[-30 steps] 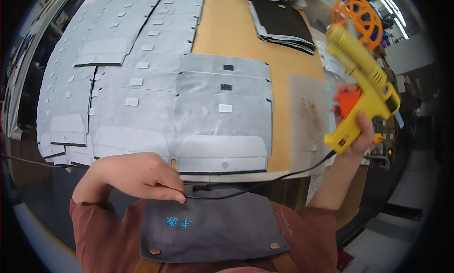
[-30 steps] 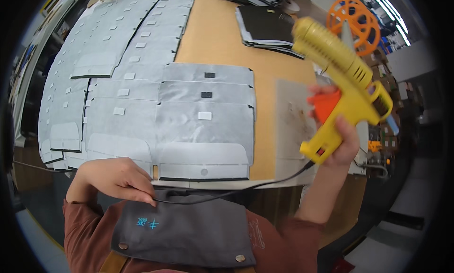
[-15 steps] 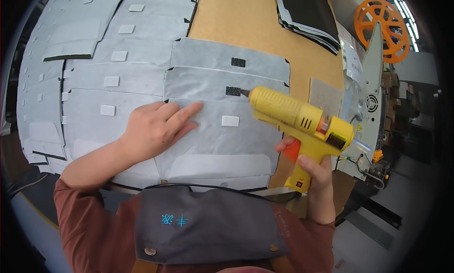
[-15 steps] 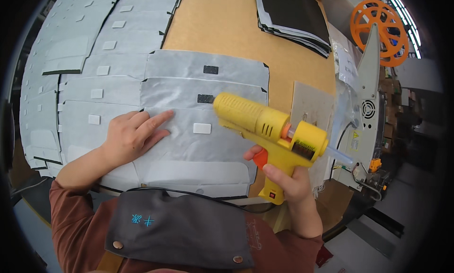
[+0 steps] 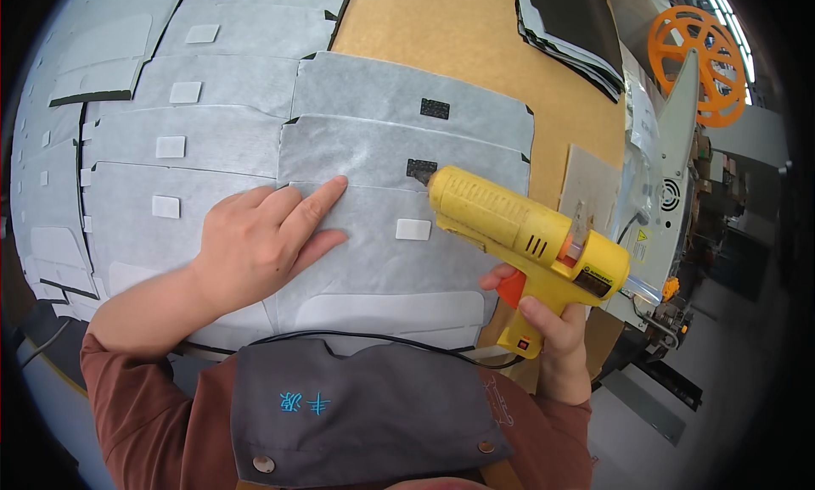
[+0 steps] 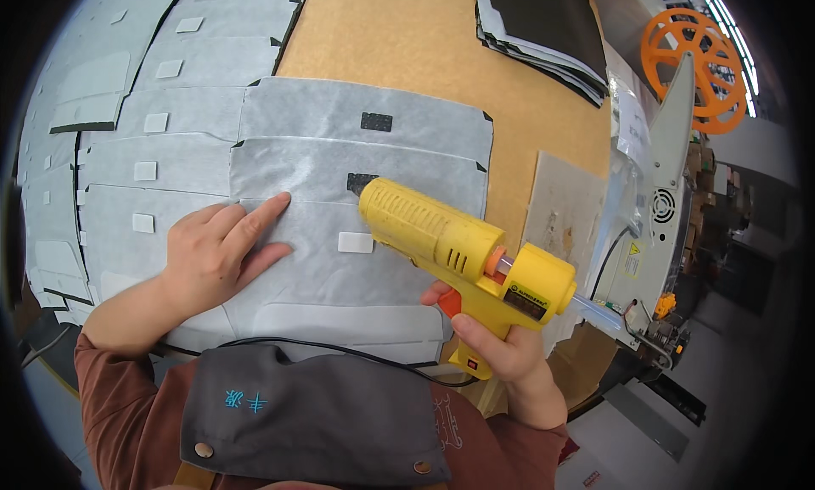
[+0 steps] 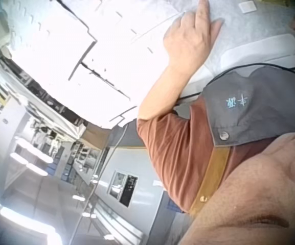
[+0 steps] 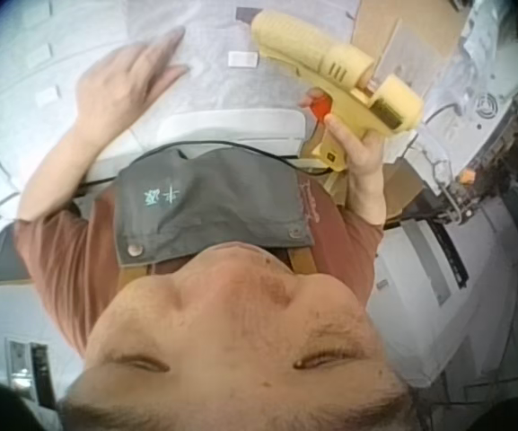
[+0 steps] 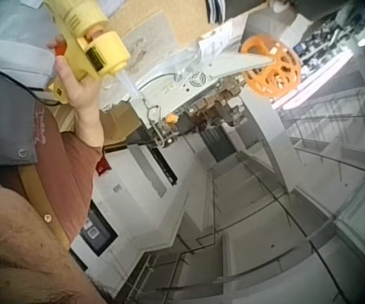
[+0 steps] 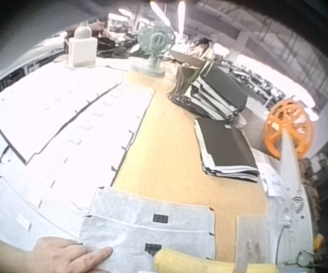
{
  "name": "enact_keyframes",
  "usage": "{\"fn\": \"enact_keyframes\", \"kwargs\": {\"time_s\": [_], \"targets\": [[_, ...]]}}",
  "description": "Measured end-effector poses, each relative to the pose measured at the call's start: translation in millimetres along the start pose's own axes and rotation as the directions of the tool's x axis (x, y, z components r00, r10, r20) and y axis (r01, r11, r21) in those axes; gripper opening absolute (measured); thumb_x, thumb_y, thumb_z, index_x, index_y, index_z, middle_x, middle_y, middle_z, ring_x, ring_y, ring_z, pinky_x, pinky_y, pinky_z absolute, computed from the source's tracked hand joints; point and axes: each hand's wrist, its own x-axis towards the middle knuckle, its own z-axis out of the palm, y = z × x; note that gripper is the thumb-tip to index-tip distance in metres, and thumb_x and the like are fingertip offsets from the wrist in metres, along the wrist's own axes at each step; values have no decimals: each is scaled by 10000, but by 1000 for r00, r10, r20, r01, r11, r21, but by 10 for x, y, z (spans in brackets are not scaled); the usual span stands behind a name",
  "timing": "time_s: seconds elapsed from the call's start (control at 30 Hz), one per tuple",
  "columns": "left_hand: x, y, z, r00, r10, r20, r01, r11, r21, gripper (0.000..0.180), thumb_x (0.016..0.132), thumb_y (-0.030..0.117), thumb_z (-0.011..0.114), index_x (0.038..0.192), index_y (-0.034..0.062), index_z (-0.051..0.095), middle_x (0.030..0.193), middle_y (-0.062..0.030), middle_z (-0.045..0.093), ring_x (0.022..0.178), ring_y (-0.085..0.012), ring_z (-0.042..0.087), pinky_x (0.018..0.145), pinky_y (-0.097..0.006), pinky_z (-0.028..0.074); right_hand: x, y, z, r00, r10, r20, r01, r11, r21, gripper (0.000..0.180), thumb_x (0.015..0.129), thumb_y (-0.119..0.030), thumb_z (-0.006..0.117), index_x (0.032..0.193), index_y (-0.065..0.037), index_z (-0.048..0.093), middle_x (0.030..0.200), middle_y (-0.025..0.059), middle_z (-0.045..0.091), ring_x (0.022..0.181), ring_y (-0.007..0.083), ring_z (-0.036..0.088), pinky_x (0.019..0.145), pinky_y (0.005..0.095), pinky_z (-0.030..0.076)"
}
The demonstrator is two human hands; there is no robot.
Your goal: The person uses a yellow hot glue gun to apply adhesive to small black patches on grey fabric pieces. They then press white rectangular fasteners onto the glued areas. The person repeats this process on multiple fabric pieces, stacking the finished items on the table.
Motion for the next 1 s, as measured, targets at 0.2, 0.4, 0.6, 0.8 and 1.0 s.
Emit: {"fn": "enact_keyframes", "kwargs": {"time_s": [0.2, 0.4, 0.6, 0.8, 1.0], "targets": [[1, -10, 8, 1000, 7, -10, -7, 999, -48, 642, 714, 268, 818, 1292, 75, 615, 652, -5, 444, 524, -163, 463, 476, -298, 390, 24, 22, 3, 1000, 0, -4, 0, 1000, 4, 529, 872, -43, 598, 1368, 34, 431, 1161, 193, 613, 1101, 272, 611, 963, 403, 470], [-2, -17, 9, 1000, 7, -5, -8, 999, -51, 644, 718, 271, 816, 1297, 75, 612, 654, -4, 444, 524, -158, 463, 474, -299, 387, -18, 43, -21, 999, 4, -45, -5, 1000, -26, 532, 866, -36, 594, 1365, 44, 429, 1146, 198, 616, 1071, 274, 624, 950, 411, 482], [1, -19, 11, 1000, 4, 11, -4, 998, -57, 647, 718, 266, 816, 1300, 74, 609, 653, -4, 447, 524, -159, 467, 474, -299, 391, -22, 57, -14, 999, -11, -42, 11, 1000, -2, 529, 867, -32, 584, 1367, 47, 428, 1135, 199, 619, 1065, 282, 627, 949, 411, 483], [-3, -20, 5, 1000, 0, 21, 1, 998, -59, 642, 719, 258, 816, 1297, 72, 610, 655, -4, 455, 524, -160, 472, 472, -300, 393, -25, 120, -50, 999, -1, -47, 2, 1000, 15, 528, 861, -16, 581, 1362, 49, 427, 1137, 200, 614, 1058, 294, 630, 941, 428, 493], [2, -20, 3, 1000, 2, 24, -1, 998, -63, 638, 719, 255, 816, 1295, 69, 611, 650, -3, 456, 523, -160, 472, 472, -301, 395, -14, 209, -84, 996, -64, -55, 67, 996, 59, 543, 860, -12, 572, 1375, 40, 408, 1181, 217, 588, 1051, 307, 633, 932, 435, 502]]}}
